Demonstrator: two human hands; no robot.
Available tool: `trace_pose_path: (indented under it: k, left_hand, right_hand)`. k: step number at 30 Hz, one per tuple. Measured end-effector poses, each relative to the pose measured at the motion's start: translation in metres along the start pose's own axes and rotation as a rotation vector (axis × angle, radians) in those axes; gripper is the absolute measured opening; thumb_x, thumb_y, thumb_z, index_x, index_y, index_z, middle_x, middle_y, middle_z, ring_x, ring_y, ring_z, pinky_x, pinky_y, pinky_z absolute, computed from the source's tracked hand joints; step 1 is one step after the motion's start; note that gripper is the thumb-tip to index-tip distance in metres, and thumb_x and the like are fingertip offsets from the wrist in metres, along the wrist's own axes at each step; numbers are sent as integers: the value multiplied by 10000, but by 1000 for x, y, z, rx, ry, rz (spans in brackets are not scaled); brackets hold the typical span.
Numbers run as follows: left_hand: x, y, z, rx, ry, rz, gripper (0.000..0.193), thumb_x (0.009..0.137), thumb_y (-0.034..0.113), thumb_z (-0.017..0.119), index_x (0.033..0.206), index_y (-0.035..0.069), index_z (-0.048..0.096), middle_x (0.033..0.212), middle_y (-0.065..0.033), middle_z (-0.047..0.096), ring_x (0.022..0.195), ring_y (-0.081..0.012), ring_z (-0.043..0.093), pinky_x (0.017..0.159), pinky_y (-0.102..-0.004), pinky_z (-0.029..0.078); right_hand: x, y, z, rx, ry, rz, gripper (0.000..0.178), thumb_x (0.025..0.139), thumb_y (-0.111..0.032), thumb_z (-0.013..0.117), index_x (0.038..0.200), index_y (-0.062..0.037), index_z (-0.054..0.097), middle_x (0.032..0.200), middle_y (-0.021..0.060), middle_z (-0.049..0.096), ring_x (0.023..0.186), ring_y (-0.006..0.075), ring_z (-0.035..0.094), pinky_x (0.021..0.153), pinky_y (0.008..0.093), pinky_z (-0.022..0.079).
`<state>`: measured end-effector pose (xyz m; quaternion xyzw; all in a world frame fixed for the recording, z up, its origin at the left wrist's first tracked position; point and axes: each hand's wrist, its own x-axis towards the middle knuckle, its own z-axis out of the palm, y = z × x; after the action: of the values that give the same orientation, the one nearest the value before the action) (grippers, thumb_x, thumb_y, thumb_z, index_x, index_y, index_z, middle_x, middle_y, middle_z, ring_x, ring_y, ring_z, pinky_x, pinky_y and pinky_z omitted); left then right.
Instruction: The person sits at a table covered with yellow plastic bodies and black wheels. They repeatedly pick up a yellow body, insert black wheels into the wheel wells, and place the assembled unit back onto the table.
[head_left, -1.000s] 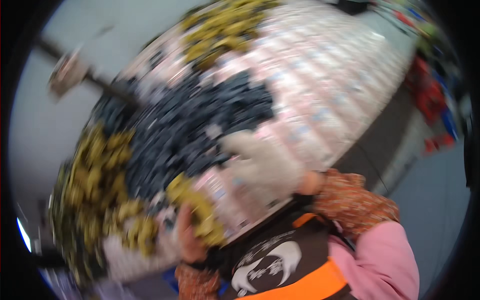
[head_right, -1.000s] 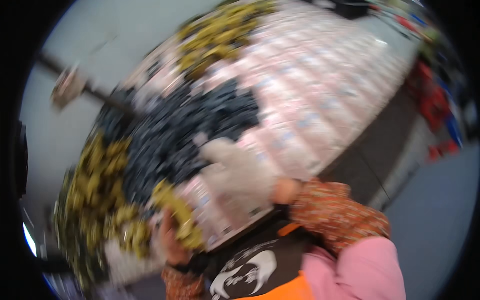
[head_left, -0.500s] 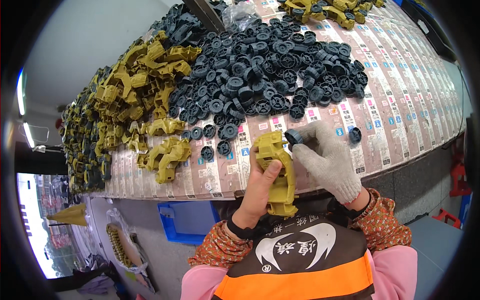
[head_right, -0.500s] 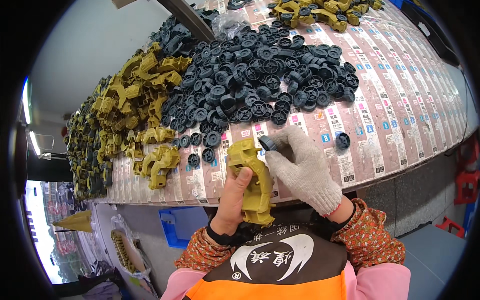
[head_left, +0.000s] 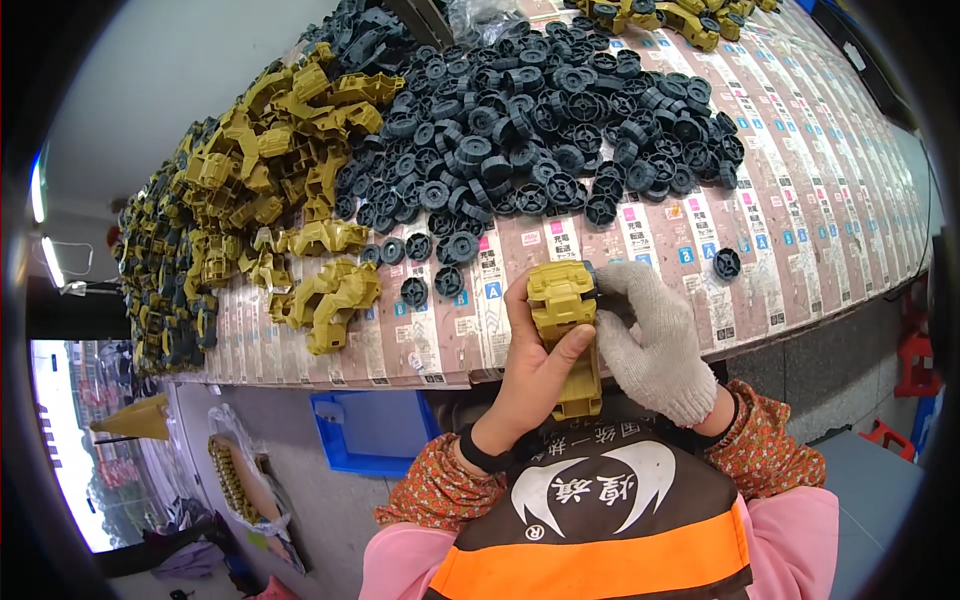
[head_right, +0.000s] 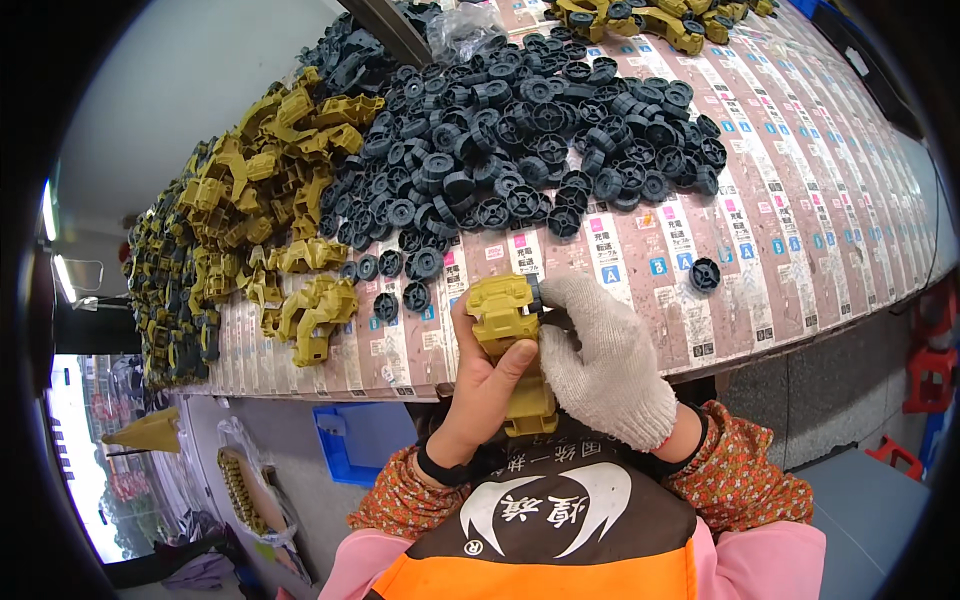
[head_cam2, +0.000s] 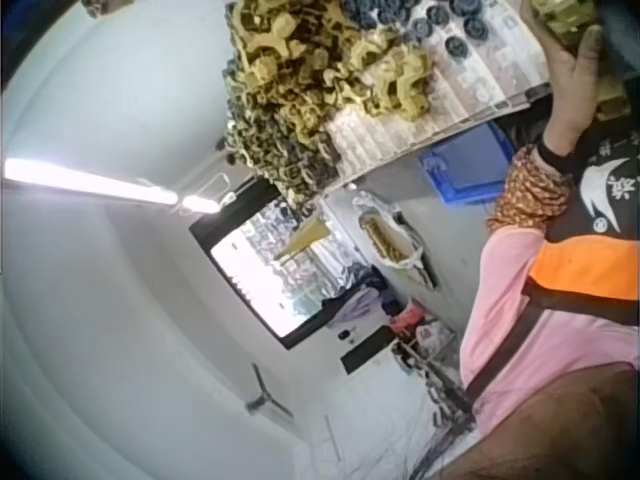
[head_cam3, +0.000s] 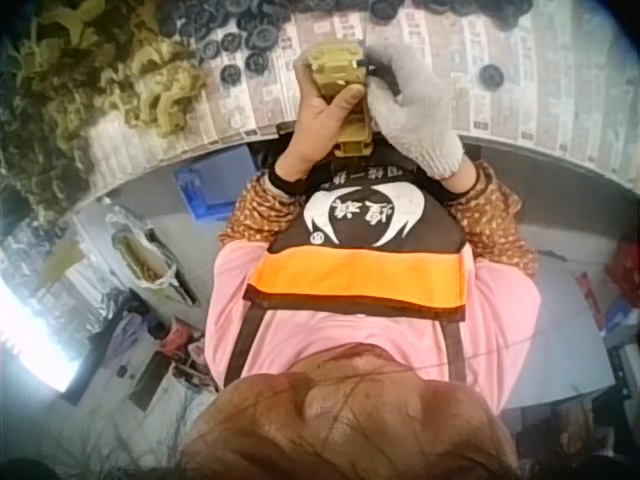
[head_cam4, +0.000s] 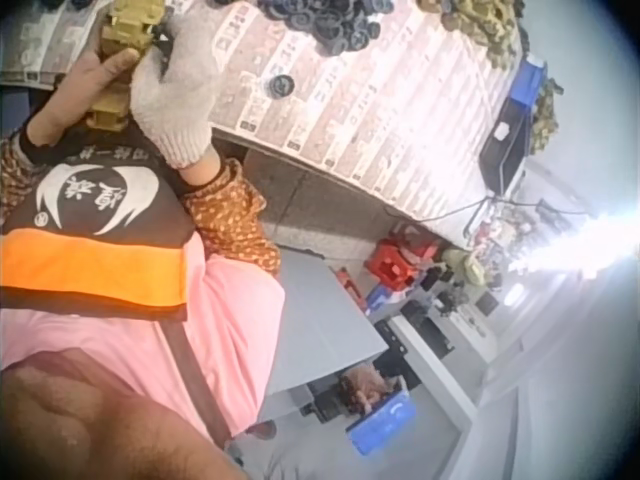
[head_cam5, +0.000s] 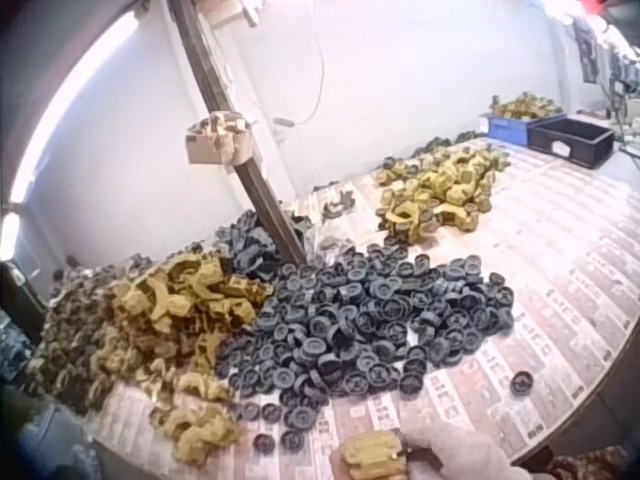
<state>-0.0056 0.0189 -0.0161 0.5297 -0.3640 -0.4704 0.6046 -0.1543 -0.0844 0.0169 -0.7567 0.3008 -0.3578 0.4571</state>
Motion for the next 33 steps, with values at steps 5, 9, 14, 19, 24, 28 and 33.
trace_pose_path:
  k: [5,9,14,19,24,28,33]
  left_hand:
    - [0,3,-6,6,-85,-39,750,1070,198,696,1618,123,190,1431,-91,527,1294,-177,551,1123,-362,450]
    - [-4,1,-4,-102,-64,-114,764,1073,218,695,1627,122,177,1417,-84,532,1288,-175,549,1126,-363,446]
    - [-4,0,-6,-109,-90,-166,764,1077,247,691,1626,121,174,1393,-85,533,1280,-182,549,1117,-363,450]
    - [-1,-4,-10,182,-251,-82,757,1063,232,704,1607,111,192,1391,-110,536,1266,-204,571,1089,-371,476]
    - [2,2,-6,159,-314,-160,735,1044,212,727,1585,114,241,1388,-96,545,1261,-189,572,1080,-365,484]
    - [6,-5,3,-57,-260,-231,723,1032,199,747,1577,130,276,1327,-66,586,1226,-159,584,1062,-346,494]
    - [11,5,4,-261,-84,-359,708,1020,206,767,1566,155,319,1301,-48,606,1168,-162,629,995,-356,563]
  right_hand:
    - [-1,5,-4,62,-10,49,334,914,30,646,1246,1,646,989,191,726,881,316,754,780,392,592]
    - [-3,2,1,319,59,236,369,919,37,637,1286,-2,634,950,186,721,848,302,750,772,384,587]
    - [-10,-6,-15,-226,-71,-138,435,922,18,637,1353,-15,595,903,219,696,800,374,735,689,441,569]
    - [-21,-4,-17,-207,-123,21,340,896,-7,635,1234,-8,594,803,239,663,739,468,692,644,526,535]
    - [-22,-3,-26,-192,-157,131,278,894,-22,614,1169,-6,581,786,271,657,773,497,688,674,558,527]
    - [-7,-7,-49,-128,-185,263,233,916,-42,633,1147,-20,634,819,247,686,772,441,708,687,507,543]
    - [10,22,-111,-728,104,156,248,928,-97,693,1172,-54,694,900,168,716,801,350,723,733,430,564]
